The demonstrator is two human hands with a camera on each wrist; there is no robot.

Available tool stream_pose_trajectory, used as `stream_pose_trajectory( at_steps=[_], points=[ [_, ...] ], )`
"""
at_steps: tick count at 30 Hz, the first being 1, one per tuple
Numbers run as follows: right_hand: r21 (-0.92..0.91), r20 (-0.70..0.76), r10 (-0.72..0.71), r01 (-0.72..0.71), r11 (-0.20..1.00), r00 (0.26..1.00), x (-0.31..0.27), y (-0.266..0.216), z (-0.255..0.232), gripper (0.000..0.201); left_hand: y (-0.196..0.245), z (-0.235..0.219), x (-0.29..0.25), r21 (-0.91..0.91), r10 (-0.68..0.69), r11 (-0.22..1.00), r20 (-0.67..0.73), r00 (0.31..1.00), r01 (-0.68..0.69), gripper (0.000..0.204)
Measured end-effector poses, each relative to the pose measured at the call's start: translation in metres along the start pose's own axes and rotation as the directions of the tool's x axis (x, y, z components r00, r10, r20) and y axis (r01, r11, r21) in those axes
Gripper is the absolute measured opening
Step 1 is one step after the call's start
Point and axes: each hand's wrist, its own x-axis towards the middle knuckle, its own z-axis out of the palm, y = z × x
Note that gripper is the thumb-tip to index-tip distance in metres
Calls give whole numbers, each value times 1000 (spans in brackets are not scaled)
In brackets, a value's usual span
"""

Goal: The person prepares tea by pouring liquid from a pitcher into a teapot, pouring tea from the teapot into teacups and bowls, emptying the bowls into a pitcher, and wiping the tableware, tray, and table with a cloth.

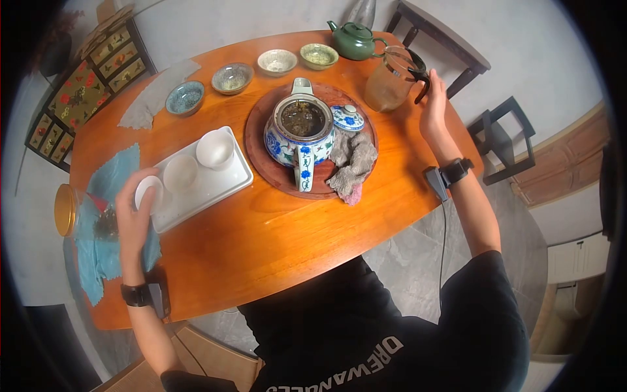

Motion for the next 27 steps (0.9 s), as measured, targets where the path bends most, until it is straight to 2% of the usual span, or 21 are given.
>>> stream_pose_trajectory(
  at_steps=[1,2,3,4,5,6,7,9,10,11,13,14,15,17,18,19,21,22,23,26,27],
  points=[
    [-159,-89,-430,413,897,899,-7,-3,12,21,-1,0,0,11,3,1000,-2,1000,-3,31],
    [-335,-100,-780,717,611,618,-15,-7,24,19,-2,-1,0,22,5,1000,-5,1000,-5,31],
    [-332,-98,-778,716,613,620,-28,-13,31,19,-2,-1,0,24,1,1000,-6,1000,-1,31],
    [-325,122,-775,763,559,620,-45,-20,36,19,-1,-1,0,17,0,1000,-2,1000,0,31],
    [-303,336,-736,807,507,588,-63,-28,41,19,-1,-1,0,8,0,1000,4,1000,0,31],
    [-399,527,-543,754,521,654,-81,-38,51,20,1,0,-1,8,-1,1000,7,1000,1,31],
    [-497,663,-304,706,504,684,-96,-43,61,22,2,0,-1,-11,-20,1000,1,1000,20,28],
    [-498,758,-309,815,296,575,-110,-23,80,24,5,1,0,-30,-35,999,-6,999,35,25],
    [-494,772,-351,848,193,530,-108,-12,81,20,6,1,0,-34,-35,999,-6,999,35,25],
    [-490,773,-354,850,192,526,-102,-3,80,20,7,0,-1,-37,-36,999,-8,999,36,25],
    [-507,802,-172,804,312,572,-91,3,83,15,4,0,-1,-34,-25,999,-12,1000,25,25],
    [-544,786,-126,774,323,606,-89,-3,86,12,4,-1,-1,-33,-16,999,-9,1000,15,25],
    [-513,797,-179,803,305,577,-86,-6,88,11,6,-1,-2,-31,-22,999,-19,1000,22,25],
    [-530,738,-289,789,311,610,-98,-32,102,11,10,0,-1,-15,-23,1000,-16,1000,23,25],
    [-515,716,-280,754,408,640,-110,-48,113,12,9,0,-1,-13,-20,1000,-8,1000,20,25],
    [-514,719,-276,755,408,638,-119,-56,120,12,7,-1,-1,-15,-24,1000,-10,1000,24,25],
    [-320,825,-320,852,413,466,-131,-62,130,13,6,-1,0,3,-13,1000,-2,1000,13,26],
    [-252,872,-321,900,357,371,-131,-55,132,15,6,-1,1,0,-11,1000,-1,1000,11,26],
    [-232,897,-302,925,301,323,-138,-52,136,15,6,-1,1,9,6,1000,-2,1000,-6,26],
    [-236,908,-266,919,314,324,-145,-39,142,15,8,-1,-1,-5,-3,1000,-17,1000,3,27],
    [-240,906,-283,933,268,314,-146,-35,142,17,9,0,-1,-25,-26,999,-27,999,26,28]
  ],
)
